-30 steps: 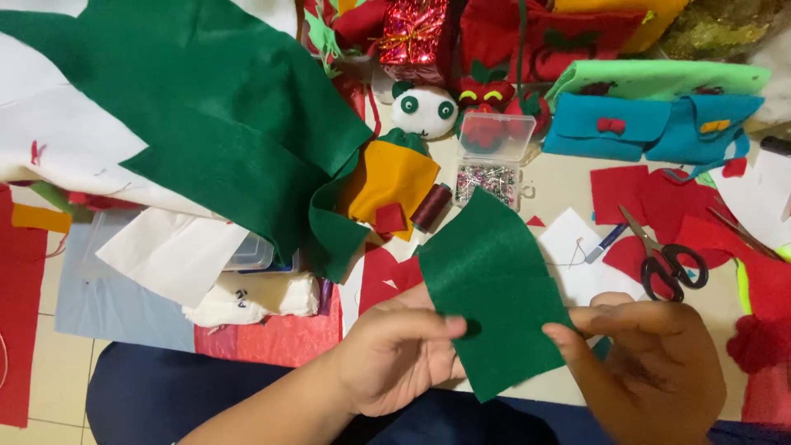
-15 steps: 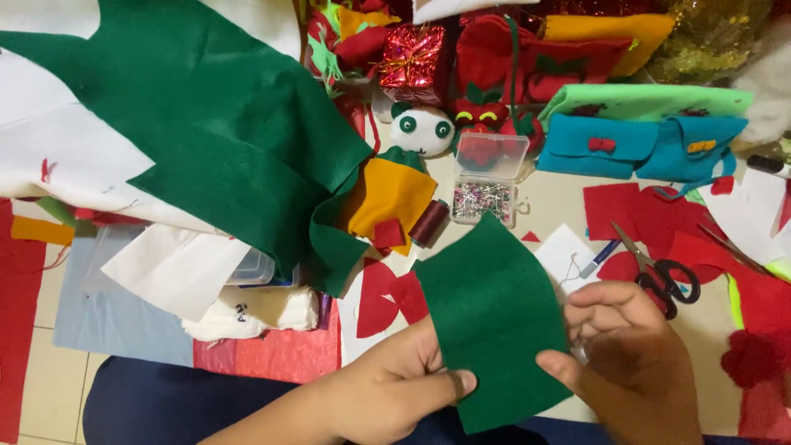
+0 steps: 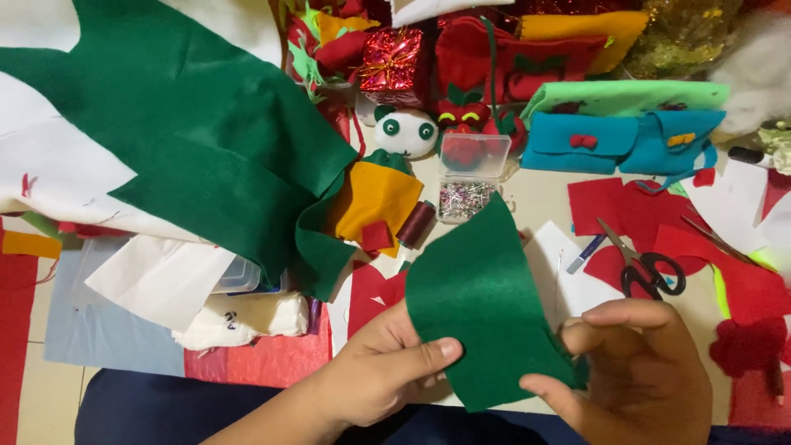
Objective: Cutting and preparing green felt pieces for a craft project.
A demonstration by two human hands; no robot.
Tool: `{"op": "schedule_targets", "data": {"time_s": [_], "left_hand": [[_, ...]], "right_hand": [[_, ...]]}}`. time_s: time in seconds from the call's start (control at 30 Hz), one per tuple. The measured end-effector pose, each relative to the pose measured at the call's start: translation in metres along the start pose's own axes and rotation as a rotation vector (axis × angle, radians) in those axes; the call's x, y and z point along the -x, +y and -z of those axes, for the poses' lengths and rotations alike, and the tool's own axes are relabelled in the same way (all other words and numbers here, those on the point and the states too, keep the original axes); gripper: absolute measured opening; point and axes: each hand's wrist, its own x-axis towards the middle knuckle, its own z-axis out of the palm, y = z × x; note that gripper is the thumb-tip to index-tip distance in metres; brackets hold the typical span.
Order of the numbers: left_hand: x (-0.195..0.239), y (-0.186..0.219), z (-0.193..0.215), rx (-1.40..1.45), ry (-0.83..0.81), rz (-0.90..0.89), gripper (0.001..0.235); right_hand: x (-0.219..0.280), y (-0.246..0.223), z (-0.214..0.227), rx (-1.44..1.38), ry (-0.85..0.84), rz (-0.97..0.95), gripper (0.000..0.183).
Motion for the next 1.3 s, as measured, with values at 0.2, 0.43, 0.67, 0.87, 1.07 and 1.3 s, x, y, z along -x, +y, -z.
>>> {"op": "schedule_targets", "data": {"time_s": [0.2,0.43,0.67,0.87,1.07,1.3], "left_hand": [[-0.006,-0.014,-0.008,0.174,-0.087,-0.191,0.026],[-0.009,-0.017,-0.017,0.3,-0.09,-0.247,0.04],[-0.009,-0.022,-0.022,0.317,-0.026,-0.263,0.043],[-0.011,-0.024,-0.023,0.341,0.062,-0.268,0.042],[-0.01,-0.014,-0.021,-0.274,-0.005,-0.528,0.064],[0.008,0.035,-0.04,-1.501,0.645,-0.647,0.061]], "right_hand": [[-0.002,-0.004,-0.005,-0.028,-0.007,0.048,0.085],[-0.002,-0.012,-0.022,-0.183,0.116,-0.024,0.077],[-0.004,-0.001,-0.012,0.095,0.186,-0.156,0.076],[-0.007,0.005,-0.015,-0.13,0.165,-0.267,0.053],[-0.017,-0.003,-0.011,-0.398,0.254,-0.448,0.045],[-0.036,-0.038,-0.008,-0.474,0.246,-0.56,0.047]]}}
